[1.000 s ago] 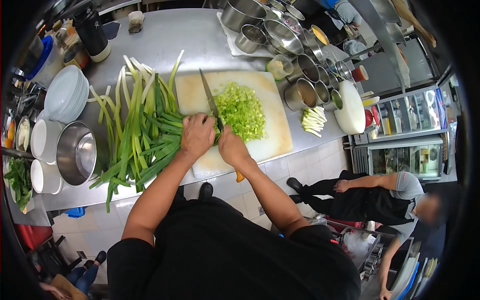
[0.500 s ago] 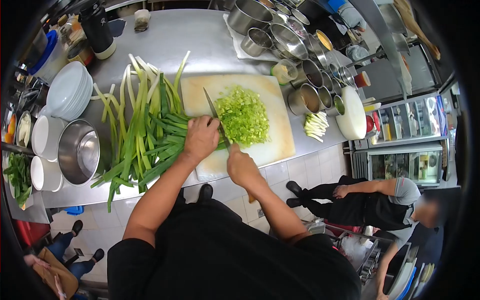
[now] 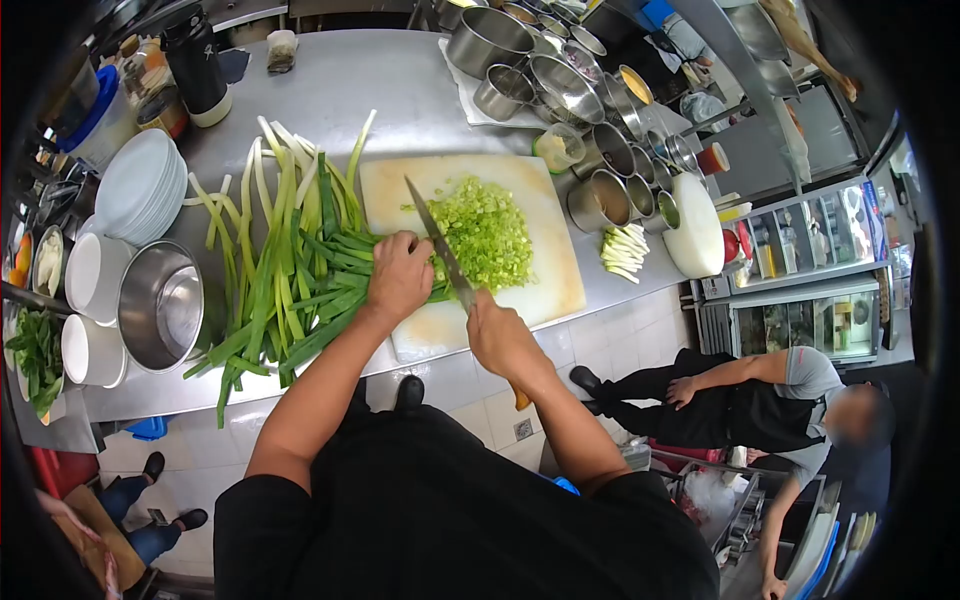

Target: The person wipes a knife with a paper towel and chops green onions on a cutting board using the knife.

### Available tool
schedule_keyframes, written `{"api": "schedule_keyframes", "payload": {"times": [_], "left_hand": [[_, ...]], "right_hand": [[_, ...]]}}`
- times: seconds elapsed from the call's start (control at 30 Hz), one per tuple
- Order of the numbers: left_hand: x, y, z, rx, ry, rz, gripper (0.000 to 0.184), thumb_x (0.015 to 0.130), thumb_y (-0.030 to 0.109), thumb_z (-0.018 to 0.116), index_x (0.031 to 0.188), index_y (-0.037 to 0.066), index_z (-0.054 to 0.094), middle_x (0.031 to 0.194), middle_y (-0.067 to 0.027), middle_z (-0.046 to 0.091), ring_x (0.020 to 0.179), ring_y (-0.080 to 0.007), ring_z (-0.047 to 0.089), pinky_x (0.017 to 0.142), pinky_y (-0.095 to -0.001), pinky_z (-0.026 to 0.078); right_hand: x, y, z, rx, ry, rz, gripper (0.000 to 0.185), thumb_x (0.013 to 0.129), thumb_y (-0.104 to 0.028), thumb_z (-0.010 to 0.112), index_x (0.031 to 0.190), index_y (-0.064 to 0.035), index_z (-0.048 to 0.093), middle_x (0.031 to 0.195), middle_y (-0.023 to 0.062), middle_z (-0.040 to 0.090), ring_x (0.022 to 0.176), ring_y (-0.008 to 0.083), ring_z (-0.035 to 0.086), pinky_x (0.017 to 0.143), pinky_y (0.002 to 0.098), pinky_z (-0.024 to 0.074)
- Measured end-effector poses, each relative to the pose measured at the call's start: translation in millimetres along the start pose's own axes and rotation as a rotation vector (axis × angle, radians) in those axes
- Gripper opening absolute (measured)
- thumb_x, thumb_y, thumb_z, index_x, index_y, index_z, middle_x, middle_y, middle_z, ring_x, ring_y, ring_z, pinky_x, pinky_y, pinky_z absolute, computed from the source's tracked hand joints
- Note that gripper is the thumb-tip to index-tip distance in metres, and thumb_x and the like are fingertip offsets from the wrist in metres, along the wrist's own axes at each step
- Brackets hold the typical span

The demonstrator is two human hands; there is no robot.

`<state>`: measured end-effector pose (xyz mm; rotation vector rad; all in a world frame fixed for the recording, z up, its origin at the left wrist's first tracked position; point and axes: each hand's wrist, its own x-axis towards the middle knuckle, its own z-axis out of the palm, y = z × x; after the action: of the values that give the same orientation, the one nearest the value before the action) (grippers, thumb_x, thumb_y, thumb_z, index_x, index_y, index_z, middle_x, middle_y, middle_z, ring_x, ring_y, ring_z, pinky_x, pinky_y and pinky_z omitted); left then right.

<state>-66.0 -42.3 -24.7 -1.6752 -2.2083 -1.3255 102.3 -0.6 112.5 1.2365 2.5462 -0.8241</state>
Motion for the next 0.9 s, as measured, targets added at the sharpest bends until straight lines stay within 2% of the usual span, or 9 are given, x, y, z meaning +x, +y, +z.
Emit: {"api": "schedule_keyframes", "payload": {"times": [0.1, 0.27, 0.5, 0.6, 0.67, 0.7, 0.77, 0.9], "left_hand": [[1.5, -1.5, -1.8, 0.017, -0.035, 0.018, 0.025, 0.08, 0.011, 0.064, 0.105, 0.007, 0.061, 0.102, -0.0142, 0.055, 0.101, -0.0344, 0.055, 0.091, -0.049, 0.042], [1.2, -1.3, -0.3, 0.01, -0.014, 0.014, 0.025, 0.08, 0.011, 0.063, 0.105, 0.007, 0.062, 0.102, -0.0149, 0.055, 0.099, -0.0346, 0.054, 0.09, -0.0489, 0.042], [-2.0, -0.9, 1.2, 0.005, 0.055, 0.002, 0.021, 0.083, 0.014, 0.063, 0.102, 0.007, 0.06, 0.102, -0.0146, 0.055, 0.1, -0.0345, 0.054, 0.089, -0.0484, 0.042], [-1.7, 0.7, -0.5, -0.011, 0.038, -0.002, 0.017, 0.084, 0.014, 0.063, 0.099, 0.007, 0.059, 0.101, -0.0139, 0.055, 0.099, -0.0342, 0.054, 0.088, -0.0482, 0.042], [-0.2, -0.4, 3.7, -0.009, 0.102, 0.01, 0.015, 0.084, 0.013, 0.063, 0.098, 0.007, 0.058, 0.099, -0.0132, 0.055, 0.097, -0.0337, 0.055, 0.087, -0.0475, 0.043], [1.1, -0.2, 2.8, 0.001, 0.117, 0.003, 0.015, 0.084, 0.013, 0.063, 0.098, 0.007, 0.058, 0.099, -0.0132, 0.055, 0.097, -0.0337, 0.055, 0.087, -0.0475, 0.043], [-0.5, 2.2, 0.1, -0.036, 0.104, 0.004, 0.015, 0.084, 0.011, 0.063, 0.098, 0.007, 0.058, 0.098, -0.0137, 0.055, 0.096, -0.0339, 0.055, 0.087, -0.0469, 0.043], [-2.3, 3.3, -2.7, -0.029, 0.107, -0.018, 0.014, 0.084, 0.01, 0.062, 0.097, 0.006, 0.057, 0.097, -0.0143, 0.055, 0.096, -0.0346, 0.056, 0.088, -0.0469, 0.042]], "right_hand": [[3.4, 6.6, 12.0, -0.031, -0.062, 0.0, 0.022, 0.1, -0.014, 0.044, 0.108, 0.0063, 0.045, 0.084, 0.0386, 0.065, 0.084, 0.0569, 0.064, 0.079, 0.0625, 0.0504], [62.1, 8.8, 64.6, -0.008, 0.086, -0.005, 0.023, 0.099, -0.014, 0.046, 0.108, 0.0067, 0.046, 0.087, 0.0395, 0.065, 0.087, 0.0557, 0.065, 0.082, 0.0615, 0.0511], [77.2, 33.8, 23.3, 0.234, 0.193, -0.012, 0.023, 0.101, -0.019, 0.047, 0.113, 0.001, 0.047, 0.089, 0.038, 0.065, 0.087, 0.0517, 0.066, 0.081, 0.0606, 0.0499], [70.4, 51.5, -9.1, 0.07, 0.218, 0.082, 0.023, 0.1, -0.02, 0.051, 0.113, -0.0018, 0.048, 0.091, 0.034, 0.067, 0.086, 0.0505, 0.065, 0.08, 0.0588, 0.0502], [83.2, 82.8, -6.8, -0.058, 0.39, -0.075, 0.028, 0.098, -0.021, 0.059, 0.115, -0.003, 0.048, 0.092, 0.0282, 0.067, 0.089, 0.0493, 0.065, 0.08, 0.0579, 0.0504], [90.0, 94.1, -4.3, -0.064, 0.389, -0.094, 0.028, 0.098, -0.021, 0.059, 0.115, -0.003, 0.048, 0.092, 0.0282, 0.067, 0.089, 0.0493, 0.065, 0.08, 0.0579, 0.0504], [100.2, 111.5, -0.5, -0.085, 0.474, -0.137, 0.036, 0.093, -0.022, 0.067, 0.119, -0.0024, 0.051, 0.093, 0.0242, 0.067, 0.096, 0.0457, 0.063, 0.083, 0.0536, 0.051], [94.0, 108.7, -5.4, -0.236, 0.57, -0.247, 0.033, 0.089, -0.019, 0.071, 0.114, -0.0003, 0.061, 0.091, 0.0216, 0.066, 0.097, 0.0412, 0.062, 0.086, 0.0494, 0.0504]]}}
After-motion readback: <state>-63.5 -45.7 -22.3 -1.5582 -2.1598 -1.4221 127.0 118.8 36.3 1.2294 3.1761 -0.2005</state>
